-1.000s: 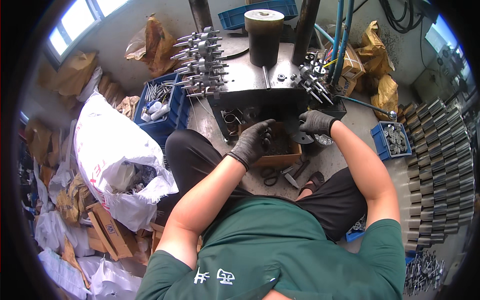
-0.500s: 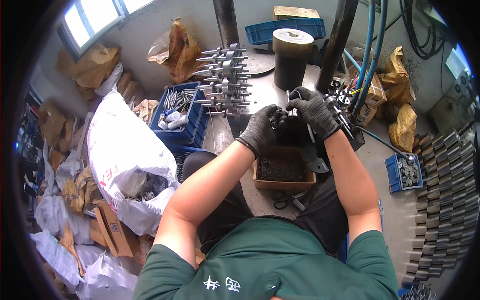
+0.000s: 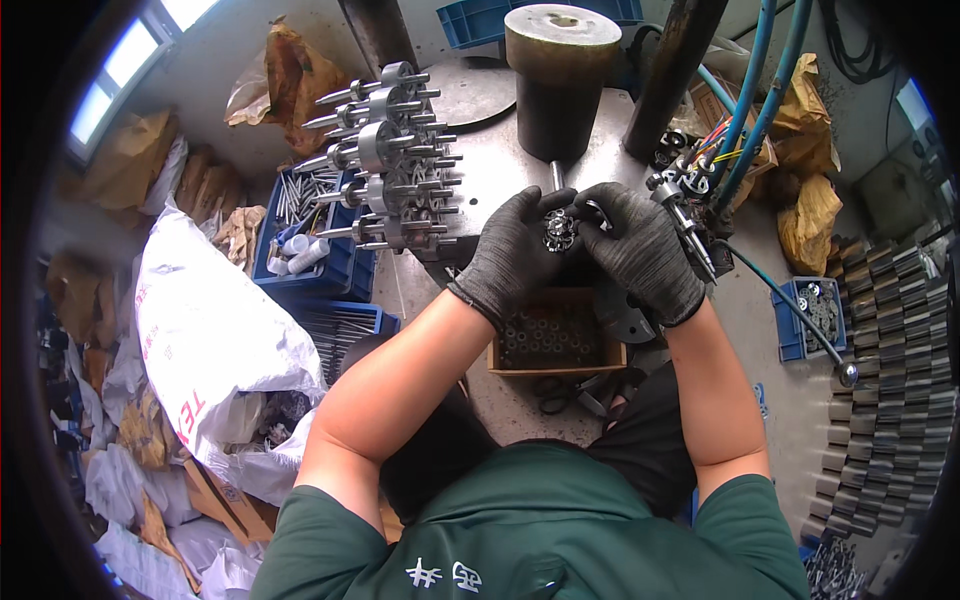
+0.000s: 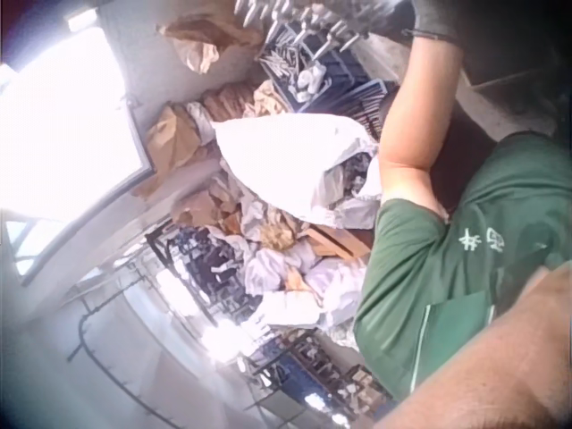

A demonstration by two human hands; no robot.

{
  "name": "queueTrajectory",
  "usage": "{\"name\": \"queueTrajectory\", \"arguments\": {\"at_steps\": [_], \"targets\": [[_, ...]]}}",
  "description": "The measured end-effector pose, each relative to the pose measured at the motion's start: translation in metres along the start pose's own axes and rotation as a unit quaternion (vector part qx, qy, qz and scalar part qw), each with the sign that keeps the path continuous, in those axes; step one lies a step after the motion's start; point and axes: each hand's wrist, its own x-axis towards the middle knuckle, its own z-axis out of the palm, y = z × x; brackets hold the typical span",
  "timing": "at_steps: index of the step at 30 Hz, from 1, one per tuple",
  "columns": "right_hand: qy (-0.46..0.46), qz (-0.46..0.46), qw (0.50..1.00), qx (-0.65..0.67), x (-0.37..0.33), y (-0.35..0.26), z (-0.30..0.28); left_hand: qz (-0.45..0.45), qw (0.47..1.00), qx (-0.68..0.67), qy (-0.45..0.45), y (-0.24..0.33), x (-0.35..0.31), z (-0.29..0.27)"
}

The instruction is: Assembling metal rods and circular components using an industrial press machine.

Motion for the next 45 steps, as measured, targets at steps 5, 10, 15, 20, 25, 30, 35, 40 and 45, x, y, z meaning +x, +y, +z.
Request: {"name": "queueTrajectory", "arguments": {"at_steps": [5,10,15,20,25,30,35,40,45], "targets": [[-0.01,0.016,1.0,0.003,-0.006,0.018,0.003,-0.016,0.994,0.032,0.105,-0.013,-0.002,0.004],[-0.058,0.037,0.998,0.011,-0.01,0.014,0.004,-0.031,0.996,0.006,0.082,-0.028,0.001,-0.005],[-0.059,0.031,0.996,-0.06,-0.01,0.017,0.005,-0.037,0.995,0.014,0.094,-0.033,-0.003,-0.003],[-0.003,0.1,0.994,0.046,-0.014,0.024,0.005,-0.016,0.994,0.041,0.104,-0.034,-0.01,0.006],[0.008,0.16,0.979,0.127,-0.015,0.029,0.004,-0.065,0.995,-0.003,0.072,-0.034,-0.008,-0.006],[0.016,0.203,0.95,0.237,-0.014,0.025,0.002,0.024,0.957,0.29,0.01,-0.041,-0.003,-0.024],[0.077,0.243,0.915,0.313,-0.015,0.026,0.005,-0.116,0.989,-0.044,0.087,-0.034,-0.008,-0.004],[0.113,0.279,0.858,0.416,-0.015,0.02,0.013,0.085,0.938,0.332,-0.047,-0.045,-0.006,-0.022],[0.138,0.258,0.86,0.419,-0.018,0.026,0.023,-0.052,0.991,0.109,0.061,-0.041,-0.011,0.0]]}}
